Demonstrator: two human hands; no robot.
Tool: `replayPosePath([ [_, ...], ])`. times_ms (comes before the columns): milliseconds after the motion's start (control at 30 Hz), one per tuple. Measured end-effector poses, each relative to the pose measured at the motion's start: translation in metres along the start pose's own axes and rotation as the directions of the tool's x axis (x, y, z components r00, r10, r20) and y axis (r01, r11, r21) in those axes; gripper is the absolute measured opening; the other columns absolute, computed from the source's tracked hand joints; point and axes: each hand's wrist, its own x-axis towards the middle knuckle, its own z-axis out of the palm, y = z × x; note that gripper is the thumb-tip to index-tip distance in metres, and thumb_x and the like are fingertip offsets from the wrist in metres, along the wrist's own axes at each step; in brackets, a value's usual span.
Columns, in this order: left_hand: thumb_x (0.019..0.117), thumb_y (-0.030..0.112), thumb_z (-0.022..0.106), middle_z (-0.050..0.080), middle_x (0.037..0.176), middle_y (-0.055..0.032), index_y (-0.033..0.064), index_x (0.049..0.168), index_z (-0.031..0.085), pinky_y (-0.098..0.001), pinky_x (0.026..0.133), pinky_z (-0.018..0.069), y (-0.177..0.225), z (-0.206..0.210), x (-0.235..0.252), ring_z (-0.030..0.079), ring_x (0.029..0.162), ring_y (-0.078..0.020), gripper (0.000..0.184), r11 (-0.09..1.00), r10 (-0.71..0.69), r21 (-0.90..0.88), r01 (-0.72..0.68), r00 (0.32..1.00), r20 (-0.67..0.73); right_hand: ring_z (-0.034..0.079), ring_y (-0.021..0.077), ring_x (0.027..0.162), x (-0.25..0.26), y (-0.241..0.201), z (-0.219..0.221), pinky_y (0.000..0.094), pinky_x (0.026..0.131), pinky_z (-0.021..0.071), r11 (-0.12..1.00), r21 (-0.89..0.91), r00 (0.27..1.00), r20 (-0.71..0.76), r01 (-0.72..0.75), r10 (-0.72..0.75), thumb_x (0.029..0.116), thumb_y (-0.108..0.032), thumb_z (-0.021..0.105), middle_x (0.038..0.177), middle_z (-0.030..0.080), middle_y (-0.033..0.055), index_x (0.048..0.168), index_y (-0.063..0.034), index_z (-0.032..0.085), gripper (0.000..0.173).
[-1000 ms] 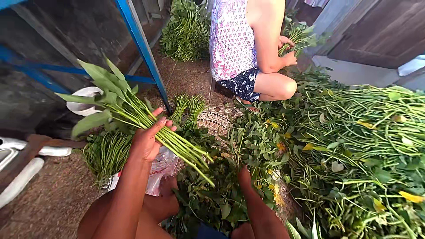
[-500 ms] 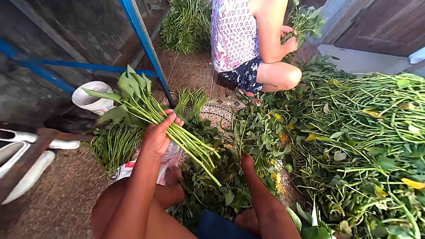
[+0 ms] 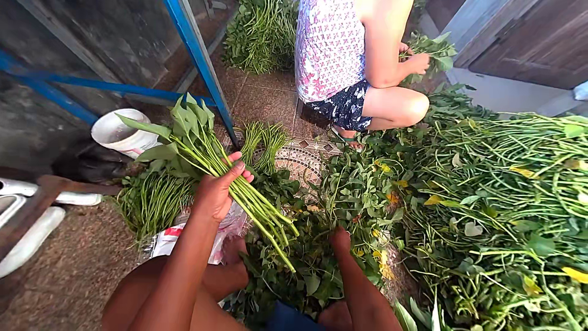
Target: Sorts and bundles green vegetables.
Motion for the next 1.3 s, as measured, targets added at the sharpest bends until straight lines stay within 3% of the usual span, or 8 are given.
replayPosePath([
  [267, 0.1011, 0.000, 0.058, 0.068, 0.083, -0.0063, -0.0002, 0.123, 0.060, -0.0312, 0.071, 0.0624, -0.019, 0.014, -0.002, 0.070, 0.070, -0.0154, 0.022, 0.995, 0.011, 0.093, -0.021, 0.994, 0.106, 0.063, 0.0451, 0.117, -0.036, -0.009, -0.042, 0.0597, 0.100, 0.0490, 0.845, 0.519, 0.964, -0.264, 0.131, 0.013, 0.1021, -0.027, 0.062, 0.126, 0.063, 0.0316, 0.138, 0.0068, 0.051, 0.051],
  [367, 0.1011, 0.001, 0.060, 0.069, 0.082, -0.0068, -0.0026, 0.117, 0.061, -0.0296, 0.069, 0.0616, -0.032, 0.022, -0.005, 0.069, 0.068, -0.0144, 0.016, 0.986, -0.022, 0.165, -0.002, 0.990, 0.139, 0.065, 0.0430, 0.114, -0.050, -0.014, -0.053, 0.0600, 0.101, 0.0481, 0.769, 0.585, 0.942, -0.330, 0.257, -0.064, 0.1097, -0.042, 0.044, 0.122, 0.066, 0.0290, 0.138, 0.0054, 0.055, 0.056],
  [567, 0.1006, 0.001, 0.061, 0.067, 0.084, -0.0080, -0.0058, 0.116, 0.060, -0.0285, 0.069, 0.0606, -0.061, 0.033, -0.009, 0.068, 0.069, -0.0136, 0.017, 0.953, -0.143, 0.295, 0.072, 0.964, 0.226, 0.070, 0.0236, 0.088, -0.125, -0.059, -0.065, 0.0389, 0.077, 0.0594, 0.515, 0.802, 0.949, -0.205, 0.303, -0.238, 0.1043, -0.010, 0.058, 0.113, 0.068, 0.0203, 0.127, 0.0055, 0.062, 0.027],
  [733, 0.1009, 0.003, 0.061, 0.067, 0.086, -0.0088, -0.0063, 0.117, 0.061, -0.0266, 0.069, 0.0596, -0.071, 0.032, -0.009, 0.067, 0.069, -0.0124, 0.018, 0.932, -0.180, 0.349, 0.095, 0.959, 0.221, 0.071, 0.0212, 0.084, -0.202, -0.083, -0.048, 0.0379, 0.074, 0.0603, 0.577, 0.613, 0.840, -0.345, 0.539, -0.419, 0.1004, -0.010, 0.063, 0.112, 0.070, 0.0172, 0.123, 0.0028, 0.066, 0.026],
  [900, 0.0994, 0.007, 0.065, 0.069, 0.107, -0.0153, -0.0033, 0.123, 0.064, -0.0338, 0.085, 0.0571, -0.069, 0.020, -0.004, 0.068, 0.092, -0.0183, 0.025, 0.912, -0.182, 0.399, 0.097, 0.966, 0.182, 0.073, 0.0274, 0.096, -0.244, -0.085, -0.031, 0.0418, 0.089, 0.0587, 0.488, 0.266, 0.548, -0.530, 0.832, -0.647, 0.0962, -0.008, 0.066, 0.108, 0.073, 0.0189, 0.114, 0.0027, 0.073, 0.022],
  [1167, 0.0981, 0.005, 0.067, 0.069, 0.087, -0.0107, -0.0041, 0.121, 0.058, -0.0300, 0.070, 0.0609, -0.053, 0.009, -0.004, 0.069, 0.071, -0.0159, 0.026, 0.940, -0.220, 0.302, 0.160, 0.959, 0.178, 0.073, 0.0360, 0.093, -0.258, -0.083, -0.039, 0.0488, 0.084, 0.0596, 0.449, -0.046, 0.342, -0.579, 0.893, -0.740, 0.0918, -0.004, 0.067, 0.100, 0.073, 0.0204, 0.101, 0.0012, 0.077, 0.015],
  [1233, 0.0988, 0.008, 0.067, 0.069, 0.091, -0.0116, -0.0037, 0.121, 0.058, -0.0313, 0.074, 0.0605, -0.056, 0.009, -0.005, 0.070, 0.077, -0.0169, 0.027, 0.944, -0.227, 0.289, 0.162, 0.951, 0.209, 0.072, 0.0351, 0.097, -0.259, -0.085, -0.040, 0.0485, 0.089, 0.0582, 0.469, 0.031, 0.411, -0.534, 0.883, -0.738, 0.0930, -0.007, 0.067, 0.103, 0.073, 0.0202, 0.105, 0.0028, 0.075, 0.018],
  [1300, 0.0993, 0.008, 0.066, 0.069, 0.106, -0.0168, -0.0045, 0.127, 0.055, -0.0361, 0.086, 0.0588, -0.060, 0.010, -0.008, 0.070, 0.092, -0.0210, 0.033, 0.954, -0.211, 0.263, 0.146, 0.948, 0.237, 0.067, 0.0312, 0.110, -0.259, -0.090, -0.046, 0.0455, 0.099, 0.0532, 0.556, 0.276, 0.621, -0.335, 0.784, -0.709, 0.1013, -0.025, 0.061, 0.118, 0.068, 0.0204, 0.130, 0.0052, 0.060, 0.042],
])
